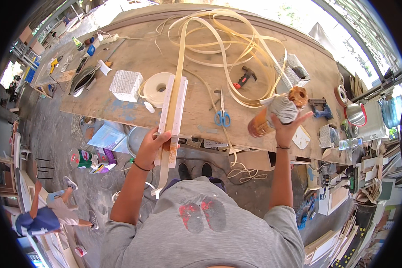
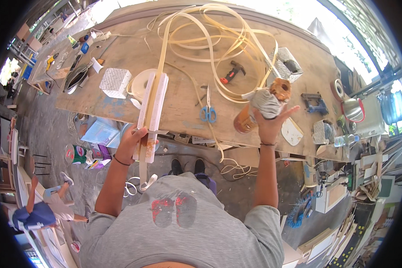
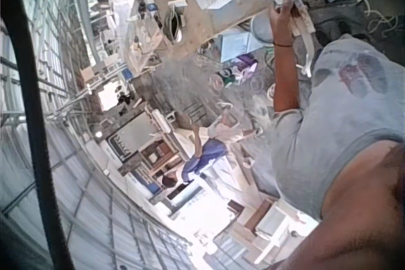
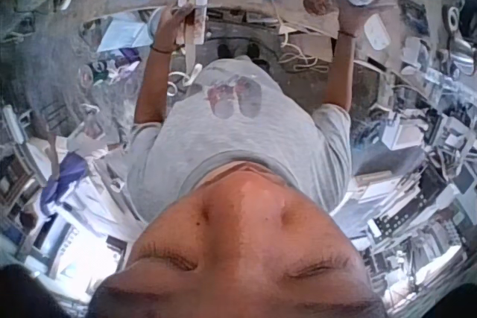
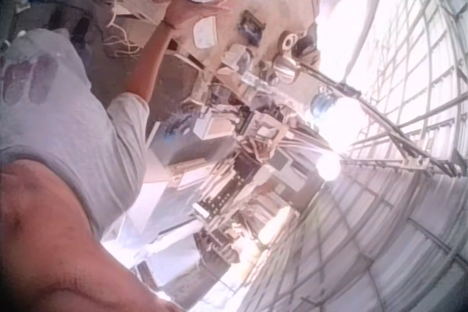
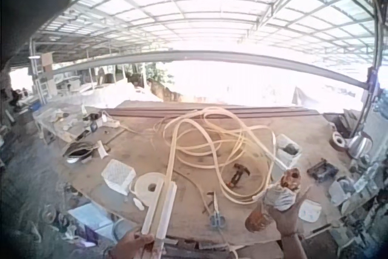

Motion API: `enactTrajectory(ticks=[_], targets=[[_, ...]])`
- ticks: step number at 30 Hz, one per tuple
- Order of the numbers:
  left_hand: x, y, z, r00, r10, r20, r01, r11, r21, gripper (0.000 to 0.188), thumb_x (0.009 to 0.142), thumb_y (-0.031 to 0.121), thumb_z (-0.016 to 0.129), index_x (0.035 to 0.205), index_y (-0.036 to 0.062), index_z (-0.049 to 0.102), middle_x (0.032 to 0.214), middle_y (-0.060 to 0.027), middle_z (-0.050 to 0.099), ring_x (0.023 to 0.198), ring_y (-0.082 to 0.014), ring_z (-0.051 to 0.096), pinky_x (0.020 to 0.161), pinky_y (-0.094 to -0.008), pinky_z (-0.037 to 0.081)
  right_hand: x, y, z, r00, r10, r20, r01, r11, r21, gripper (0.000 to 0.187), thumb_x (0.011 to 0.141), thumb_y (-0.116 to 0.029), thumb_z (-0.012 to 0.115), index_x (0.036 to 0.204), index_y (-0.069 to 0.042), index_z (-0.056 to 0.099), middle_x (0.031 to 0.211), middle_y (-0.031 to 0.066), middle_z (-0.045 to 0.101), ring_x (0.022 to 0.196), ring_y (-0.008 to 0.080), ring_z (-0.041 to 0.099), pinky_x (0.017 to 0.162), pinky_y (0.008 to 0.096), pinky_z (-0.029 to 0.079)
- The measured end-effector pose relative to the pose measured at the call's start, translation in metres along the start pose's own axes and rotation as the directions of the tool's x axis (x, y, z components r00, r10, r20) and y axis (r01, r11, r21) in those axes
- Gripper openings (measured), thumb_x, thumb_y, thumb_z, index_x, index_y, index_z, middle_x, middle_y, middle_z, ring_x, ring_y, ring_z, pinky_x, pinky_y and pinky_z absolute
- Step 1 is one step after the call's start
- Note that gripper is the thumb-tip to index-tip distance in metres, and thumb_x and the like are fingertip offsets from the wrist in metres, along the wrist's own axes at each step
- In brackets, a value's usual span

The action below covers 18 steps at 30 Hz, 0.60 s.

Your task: The person wraps a thin wooden strip around a rectangular wooden block using a flexible beige tape. They repeatedly apply adhesive from a bottle to the block and tape, then press the tape onto the block to secure it.

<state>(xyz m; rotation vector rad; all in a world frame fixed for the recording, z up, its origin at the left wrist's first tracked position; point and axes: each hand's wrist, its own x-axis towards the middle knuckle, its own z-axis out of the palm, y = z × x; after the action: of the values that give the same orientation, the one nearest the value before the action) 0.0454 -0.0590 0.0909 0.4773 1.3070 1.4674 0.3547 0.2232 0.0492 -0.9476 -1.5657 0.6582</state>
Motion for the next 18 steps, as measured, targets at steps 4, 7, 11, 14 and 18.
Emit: enactTrajectory(ticks=[4,7,11,14,18], targets=[[-0.009,-0.007,0.004,1.0,0.01,0.018,-0.009,1.0,-0.029,0.046,0.086,0.029,0.067,0.114,-0.0029,0.05,0.085,-0.0108,0.064,0.072,-0.019,0.068,0.062,-0.0288,0.055,-0.008,0.002,0.025,0.997,-0.003,0.074,-0.002,0.998,0.065,0.132,0.062,-0.011,0.085,0.146,-0.004,-0.018,0.152,0.0252,0.003,0.14,0.0346,0.015,0.111,0.0423,0.023],[-0.022,-0.006,-0.001,1.0,0.007,-0.008,-0.007,1.0,0.021,0.054,0.085,0.034,0.068,0.118,-0.0036,0.049,0.091,-0.0121,0.064,0.075,-0.021,0.068,0.064,-0.0305,0.057,-0.02,0.014,0.028,0.992,-0.061,0.109,0.064,0.998,-0.027,0.133,0.06,-0.01,0.086,0.147,-0.005,-0.014,0.152,0.0209,0.001,0.14,0.0359,0.016,0.111,0.0429,0.022],[-0.043,0.003,-0.008,1.0,0.013,-0.018,-0.012,0.999,0.031,0.05,0.084,0.032,0.069,0.113,-0.0039,0.051,0.087,-0.0116,0.065,0.071,-0.0192,0.068,0.062,-0.0293,0.056,-0.034,0.014,0.024,0.99,0.024,0.136,-0.046,0.985,0.167,0.133,0.056,-0.007,0.086,0.146,-0.004,-0.013,0.15,0.0218,0.013,0.138,0.0309,0.021,0.112,0.0425,0.024],[-0.058,0.007,-0.019,1.0,0.013,-0.025,-0.013,1.0,0.019,0.051,0.083,0.033,0.07,0.113,-0.0035,0.051,0.086,-0.011,0.065,0.071,-0.0193,0.068,0.062,-0.0291,0.056,-0.045,0.008,0.023,0.986,-0.013,0.168,-0.028,0.972,0.235,0.133,0.057,-0.008,0.087,0.147,-0.005,-0.012,0.148,0.0187,0.015,0.136,0.0311,0.027,0.11,0.0432,0.029],[-0.07,0.012,-0.037,0.999,0.035,-0.026,-0.035,0.999,0.003,0.051,0.082,0.031,0.07,0.114,-0.0033,0.051,0.082,-0.0093,0.064,0.069,-0.0185,0.067,0.061,-0.0292,0.056,-0.054,0.015,0.023,0.99,-0.083,0.114,0.065,0.987,0.146,0.135,0.058,-0.016,0.089,0.147,-0.006,-0.011,0.15,0.0184,0.011,0.137,0.0309,0.024,0.111,0.0443,0.027]])
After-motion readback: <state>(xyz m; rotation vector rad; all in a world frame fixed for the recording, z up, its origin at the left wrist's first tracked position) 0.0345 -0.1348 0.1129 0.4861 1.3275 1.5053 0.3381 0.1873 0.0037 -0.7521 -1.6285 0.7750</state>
